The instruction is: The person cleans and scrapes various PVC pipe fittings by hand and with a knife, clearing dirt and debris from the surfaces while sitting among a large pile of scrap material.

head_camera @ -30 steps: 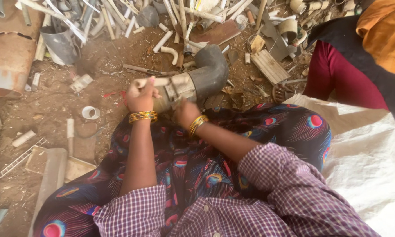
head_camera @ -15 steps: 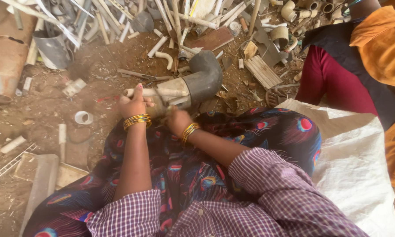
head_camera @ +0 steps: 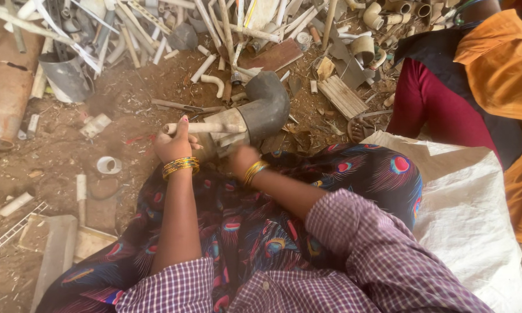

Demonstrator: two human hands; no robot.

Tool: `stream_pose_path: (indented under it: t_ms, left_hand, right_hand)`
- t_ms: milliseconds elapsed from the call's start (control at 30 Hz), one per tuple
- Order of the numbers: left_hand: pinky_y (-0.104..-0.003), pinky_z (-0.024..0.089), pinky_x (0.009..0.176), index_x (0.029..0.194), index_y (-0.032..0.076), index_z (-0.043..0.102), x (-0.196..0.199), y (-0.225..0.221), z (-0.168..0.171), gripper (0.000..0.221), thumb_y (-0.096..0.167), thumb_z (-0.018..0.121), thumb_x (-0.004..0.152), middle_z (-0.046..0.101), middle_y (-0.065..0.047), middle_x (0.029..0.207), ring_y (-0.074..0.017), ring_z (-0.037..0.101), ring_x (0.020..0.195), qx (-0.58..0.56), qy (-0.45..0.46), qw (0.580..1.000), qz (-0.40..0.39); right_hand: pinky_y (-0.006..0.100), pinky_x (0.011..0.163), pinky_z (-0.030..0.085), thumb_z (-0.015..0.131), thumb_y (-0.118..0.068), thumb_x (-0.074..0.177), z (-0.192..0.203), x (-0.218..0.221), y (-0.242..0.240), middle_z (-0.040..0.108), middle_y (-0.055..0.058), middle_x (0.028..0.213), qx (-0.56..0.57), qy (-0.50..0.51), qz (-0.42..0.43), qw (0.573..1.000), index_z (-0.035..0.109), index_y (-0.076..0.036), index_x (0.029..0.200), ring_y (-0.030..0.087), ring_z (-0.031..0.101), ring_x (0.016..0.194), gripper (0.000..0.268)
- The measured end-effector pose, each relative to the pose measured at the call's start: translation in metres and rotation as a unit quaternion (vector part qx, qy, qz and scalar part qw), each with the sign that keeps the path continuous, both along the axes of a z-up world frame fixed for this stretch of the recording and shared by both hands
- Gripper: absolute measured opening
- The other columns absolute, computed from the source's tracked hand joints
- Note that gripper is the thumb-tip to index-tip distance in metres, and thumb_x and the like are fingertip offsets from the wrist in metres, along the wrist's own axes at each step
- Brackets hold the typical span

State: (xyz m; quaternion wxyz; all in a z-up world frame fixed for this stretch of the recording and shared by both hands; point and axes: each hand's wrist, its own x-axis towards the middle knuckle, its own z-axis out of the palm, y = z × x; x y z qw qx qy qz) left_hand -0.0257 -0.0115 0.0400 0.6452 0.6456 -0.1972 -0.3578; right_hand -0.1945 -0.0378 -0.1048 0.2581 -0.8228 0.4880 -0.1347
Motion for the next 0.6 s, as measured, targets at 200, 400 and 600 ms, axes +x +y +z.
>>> stream_pose_path:
  t_ms: [200,400,600]
  left_hand:
    - [-0.026,0.050,0.041,0.093,0.000,0.062,0.004,-0.003,-0.023,0.023,0.019,0.075,0.095,0.066,-0.010,0.066,-0.0115,0.058,0.044,-0.033,0.011,0.999,0.012]
    - [-0.026,0.057,0.084,0.118,-0.001,0.063,0.011,-0.012,-0.051,0.032,0.010,0.078,0.092,0.075,-0.009,0.106,-0.0129,0.072,0.095,-0.139,-0.207,0.964,-0.089]
    - [-0.026,0.057,0.083,0.116,-0.001,0.064,0.014,-0.016,-0.070,0.030,0.007,0.080,0.092,0.075,-0.010,0.105,-0.0132,0.071,0.092,-0.122,-0.179,0.973,-0.085]
  right_hand:
    - [0.052,0.083,0.057,0.064,-0.029,0.088,0.017,-0.005,-0.002,0.070,0.026,0.102,0.003,0.085,-0.004,0.996,0.068,-0.002,0.101,0.043,0.070,0.094,0.031]
    - [0.055,0.090,0.053,0.059,-0.025,0.095,0.016,-0.023,-0.025,0.070,0.031,0.101,0.089,-0.036,-0.160,0.982,0.064,0.001,0.107,0.049,0.066,0.100,0.029]
    - [0.053,0.083,0.057,0.058,-0.024,0.097,0.016,-0.008,-0.007,0.071,0.029,0.095,0.043,-0.037,-0.124,0.991,0.064,0.001,0.107,0.047,0.069,0.093,0.027]
